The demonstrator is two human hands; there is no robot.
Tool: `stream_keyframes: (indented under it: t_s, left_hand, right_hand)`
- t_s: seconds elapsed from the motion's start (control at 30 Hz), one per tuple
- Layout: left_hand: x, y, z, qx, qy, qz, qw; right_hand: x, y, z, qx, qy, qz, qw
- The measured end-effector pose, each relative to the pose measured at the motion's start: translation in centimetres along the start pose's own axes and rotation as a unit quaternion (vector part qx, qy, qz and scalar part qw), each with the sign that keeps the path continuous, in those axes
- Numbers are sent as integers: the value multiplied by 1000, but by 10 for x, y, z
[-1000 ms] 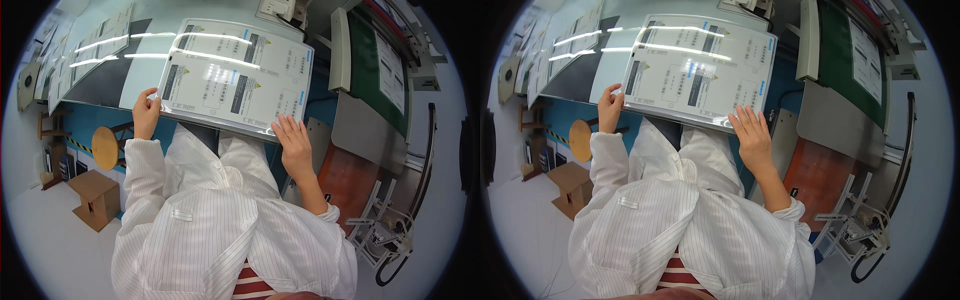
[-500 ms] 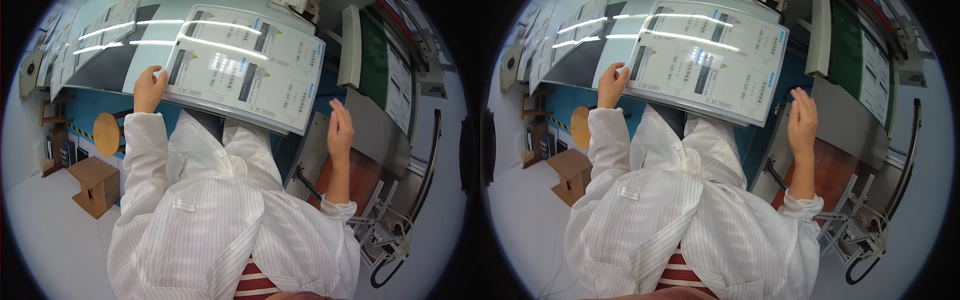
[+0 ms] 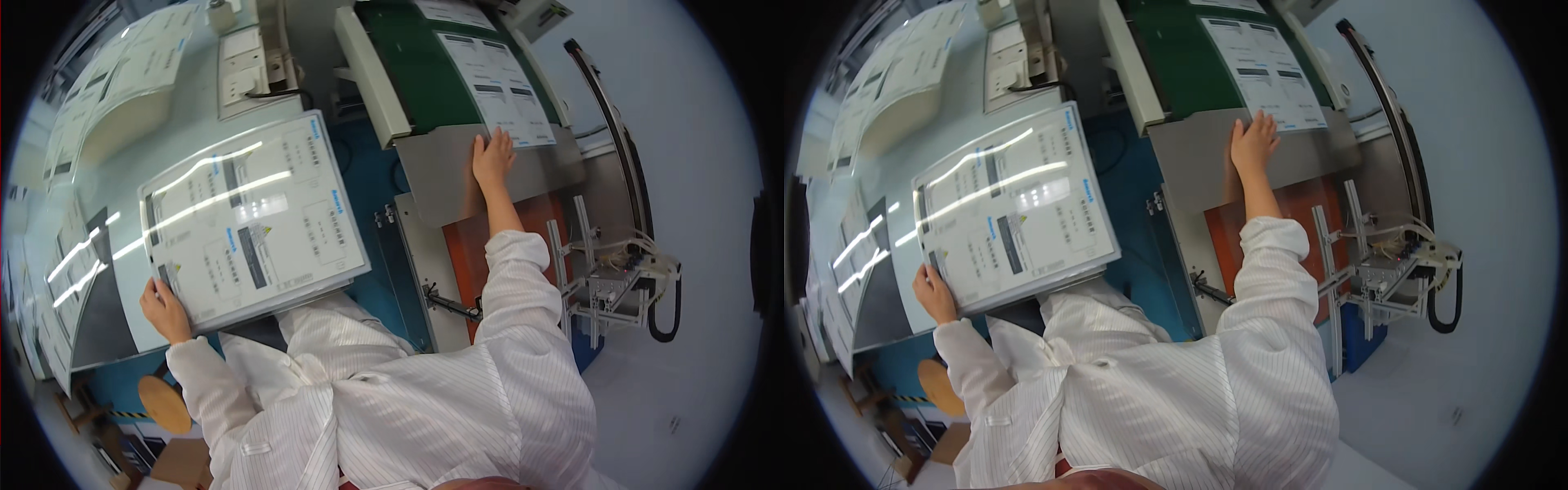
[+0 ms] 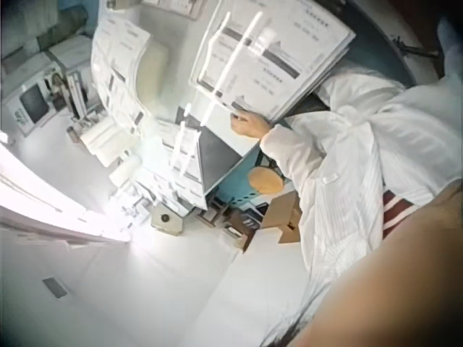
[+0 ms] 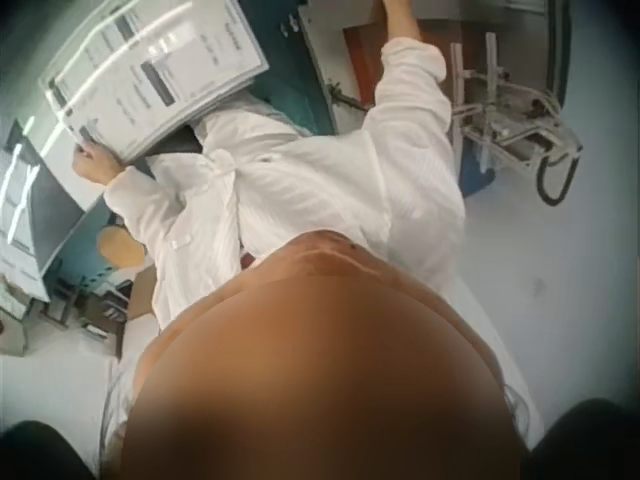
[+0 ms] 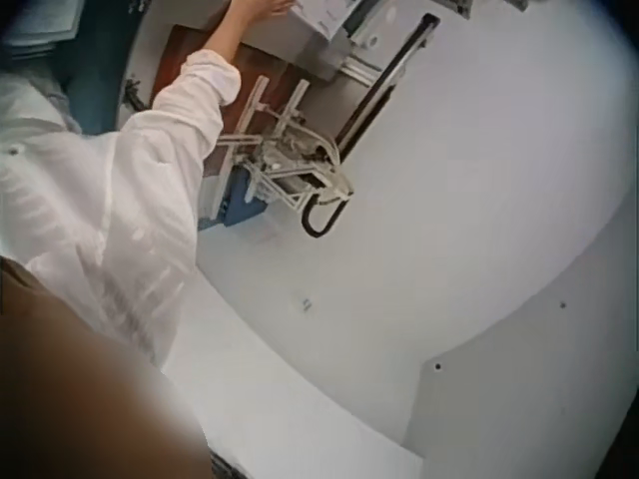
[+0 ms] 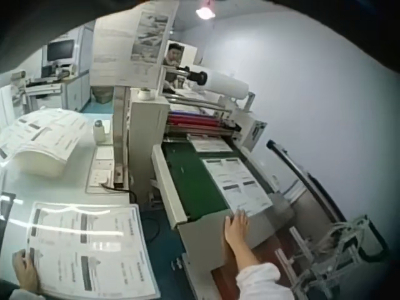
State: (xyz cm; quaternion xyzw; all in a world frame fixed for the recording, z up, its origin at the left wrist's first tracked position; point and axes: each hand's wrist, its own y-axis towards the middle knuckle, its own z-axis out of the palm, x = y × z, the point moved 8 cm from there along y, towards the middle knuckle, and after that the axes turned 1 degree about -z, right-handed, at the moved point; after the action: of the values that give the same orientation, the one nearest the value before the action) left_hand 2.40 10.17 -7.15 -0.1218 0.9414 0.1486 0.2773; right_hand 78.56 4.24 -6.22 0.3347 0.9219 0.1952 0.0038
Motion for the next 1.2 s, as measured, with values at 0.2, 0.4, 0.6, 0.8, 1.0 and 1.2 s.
stream_keyframes:
  t_s: [0.2, 0.4, 0.6, 0.8, 1.0, 1.2]
  left_hand:
    - [-6, 4, -6, -6, 11, -8, 1000]
    - [-11, 3, -10, -39, 31, 12, 999]
    - [-13, 0, -7, -10, 37, -20, 999]
    - [-15, -1, -10, -13, 41, -37, 998]
    - [-17, -1, -7, -21, 41, -19, 999]
    - [-16, 0, -9, -20, 38, -27, 999]
  right_hand:
    - [10, 24, -13, -50, 21, -40, 998]
    - [7, 32, -13, -35, 14, -10, 999]
    - [9, 14, -8, 63, 12, 39, 997]
    - [36, -56, -29, 85, 54, -32, 994]
    - [65, -130, -82, 145, 71, -131, 978]
    - [84, -153, -101, 263, -35, -168, 949]
